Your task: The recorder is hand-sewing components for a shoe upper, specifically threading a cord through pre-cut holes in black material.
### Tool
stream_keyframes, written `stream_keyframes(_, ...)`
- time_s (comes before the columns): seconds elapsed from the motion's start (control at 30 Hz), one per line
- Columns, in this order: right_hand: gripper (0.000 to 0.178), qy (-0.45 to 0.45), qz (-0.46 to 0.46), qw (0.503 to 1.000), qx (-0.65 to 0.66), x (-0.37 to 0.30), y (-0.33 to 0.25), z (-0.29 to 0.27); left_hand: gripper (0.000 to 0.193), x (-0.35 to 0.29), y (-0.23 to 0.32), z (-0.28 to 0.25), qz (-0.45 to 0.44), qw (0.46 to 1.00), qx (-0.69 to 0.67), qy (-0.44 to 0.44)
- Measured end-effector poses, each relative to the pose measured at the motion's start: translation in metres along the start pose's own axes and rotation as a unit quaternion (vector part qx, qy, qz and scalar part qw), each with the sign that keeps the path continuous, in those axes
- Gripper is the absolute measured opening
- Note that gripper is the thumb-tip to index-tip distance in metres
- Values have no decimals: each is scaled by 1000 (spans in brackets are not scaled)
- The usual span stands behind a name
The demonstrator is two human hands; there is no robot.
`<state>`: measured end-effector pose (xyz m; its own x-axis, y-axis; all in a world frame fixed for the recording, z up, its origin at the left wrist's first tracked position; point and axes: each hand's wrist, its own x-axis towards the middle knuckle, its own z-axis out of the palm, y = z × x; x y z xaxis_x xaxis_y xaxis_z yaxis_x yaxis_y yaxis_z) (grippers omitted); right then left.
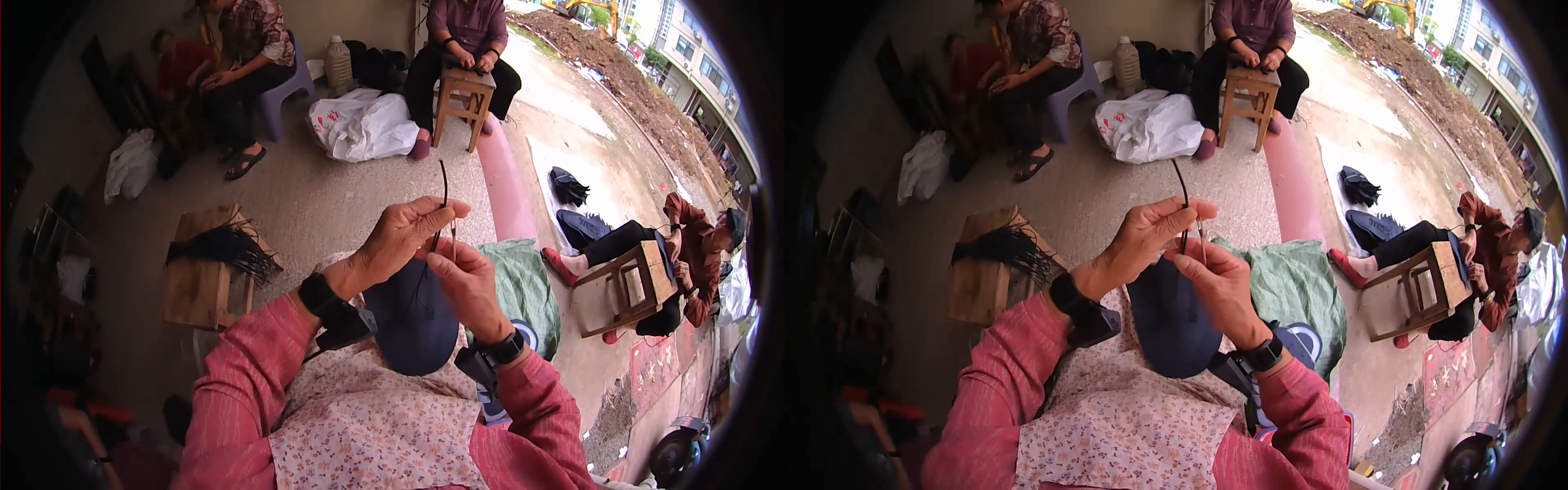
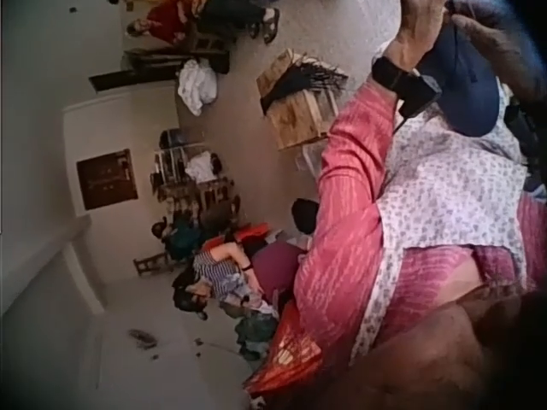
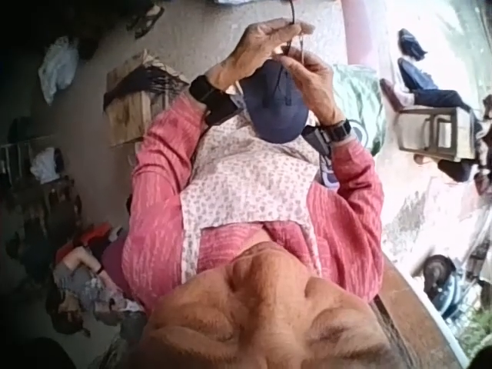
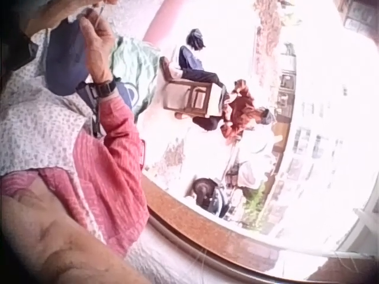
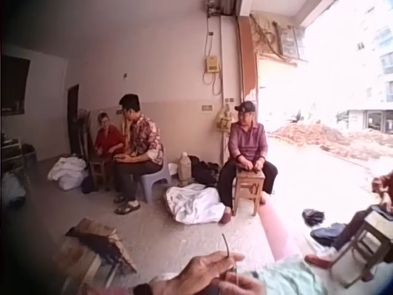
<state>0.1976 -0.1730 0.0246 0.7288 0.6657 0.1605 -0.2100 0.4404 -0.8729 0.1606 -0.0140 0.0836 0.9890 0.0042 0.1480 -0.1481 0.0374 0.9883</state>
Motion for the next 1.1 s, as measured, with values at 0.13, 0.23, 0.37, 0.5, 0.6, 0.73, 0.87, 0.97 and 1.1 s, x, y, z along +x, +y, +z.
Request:
stream_keyframes(0.13, 20, 16, -9, 996, -86, 0, -2, -3, 43, -9, -4, 2, 40, 999, -36, 1)
stream_keyframes(0.23, 17, 36, -36, 996, -70, 6, 7, -10, 33, -23, -40, -12, 0, 999, -42, 24)
stream_keyframes(0.37, 12, 107, 24, 991, -76, 11, 11, -30, 16, -63, -90, -20, -79, 981, 179, -2)
stream_keyframes(0.5, 12, 133, 47, 989, -36, 12, 21, -39, 11, -89, -110, -13, -15, 962, 273, -24)
stream_keyframes(0.6, 15, 130, 63, 989, -17, 10, 36, -45, 10, -88, -112, -11, 18, 955, 294, -20)
stream_keyframes(0.73, 17, 133, 81, 987, 45, 6, 52, -50, 12, -84, -118, -16, -42, 967, 251, -15)
stream_keyframes(0.87, 19, 130, 95, 983, 83, 3, 69, -60, 14, -82, -121, -18, -35, 963, 264, -43)
stream_keyframes(0.97, 20, 136, 101, 982, 80, 4, 76, -60, 15, -79, -118, -12, 24, 942, 331, -44)
stream_keyframes(1.1, 22, 141, 96, 983, 68, 3, 73, -49, 16, -75, -116, -13, 83, 906, 409, -70)
